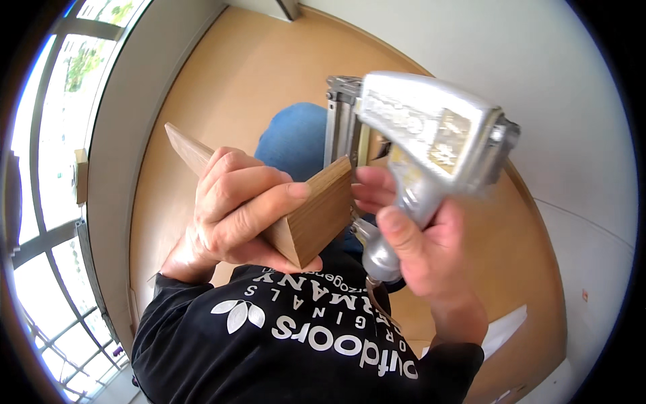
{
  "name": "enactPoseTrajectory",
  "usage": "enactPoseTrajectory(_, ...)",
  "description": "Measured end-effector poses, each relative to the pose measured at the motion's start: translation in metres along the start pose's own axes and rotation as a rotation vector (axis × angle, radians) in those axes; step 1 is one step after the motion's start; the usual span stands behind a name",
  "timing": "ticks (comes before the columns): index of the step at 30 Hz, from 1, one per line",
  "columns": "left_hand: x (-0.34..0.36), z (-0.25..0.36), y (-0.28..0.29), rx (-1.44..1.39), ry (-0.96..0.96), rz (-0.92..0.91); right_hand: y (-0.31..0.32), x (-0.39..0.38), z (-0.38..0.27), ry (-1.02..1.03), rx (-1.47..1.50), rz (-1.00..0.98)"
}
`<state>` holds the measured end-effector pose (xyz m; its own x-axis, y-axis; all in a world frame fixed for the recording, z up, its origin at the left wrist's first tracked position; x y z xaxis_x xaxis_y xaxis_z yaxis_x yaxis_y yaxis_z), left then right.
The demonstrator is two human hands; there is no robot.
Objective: The person installs wood trim along the base and corners of a wall. The person positions sections of trim, uses a hammer to set them, and then uses a pneumatic nail gun to secure the wood to the wall and to other pieces of trim.
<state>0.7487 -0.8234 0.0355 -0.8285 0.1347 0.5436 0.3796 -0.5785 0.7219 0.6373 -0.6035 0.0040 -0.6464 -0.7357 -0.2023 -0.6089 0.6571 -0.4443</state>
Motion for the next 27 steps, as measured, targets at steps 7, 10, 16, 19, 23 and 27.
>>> enactPoseTrajectory(7, 0.009, 0.02, -0.025, -0.087, -0.071, 0.028, 0.006, -0.017, 0.003, 0.108, -0.229, 0.138)
enactPoseTrajectory(10, 0.01, 0.024, -0.035, -0.128, -0.088, 0.024, 0.008, -0.024, 0.005, 0.101, -0.245, 0.104)
enactPoseTrajectory(16, 0.007, 0.031, -0.028, -0.201, -0.027, 0.03, -0.003, -0.034, 0.003, 0.118, -0.258, 0.134)
enactPoseTrajectory(19, 0.008, 0.032, -0.02, -0.23, -0.012, 0.018, -0.012, -0.036, -0.002, 0.135, -0.248, 0.143)
enactPoseTrajectory(23, 0.007, 0.035, -0.019, -0.238, 0.004, 0.021, -0.01, -0.039, -0.005, 0.156, -0.296, 0.147)
enactPoseTrajectory(27, 0.008, 0.032, -0.015, -0.232, -0.006, 0.032, -0.014, -0.037, -0.009, 0.158, -0.348, 0.155)
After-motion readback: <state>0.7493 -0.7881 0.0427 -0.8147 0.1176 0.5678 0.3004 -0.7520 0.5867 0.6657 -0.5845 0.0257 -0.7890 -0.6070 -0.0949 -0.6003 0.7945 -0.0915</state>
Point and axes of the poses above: each hand's wrist, its own x-axis towards the middle knuckle, its own y-axis out of the back of the hand, z = x × y, the point moved 2 cm from there along x, towards the middle knuckle, and after that the axes turned 1 degree about -z, right-handed, at the moved point
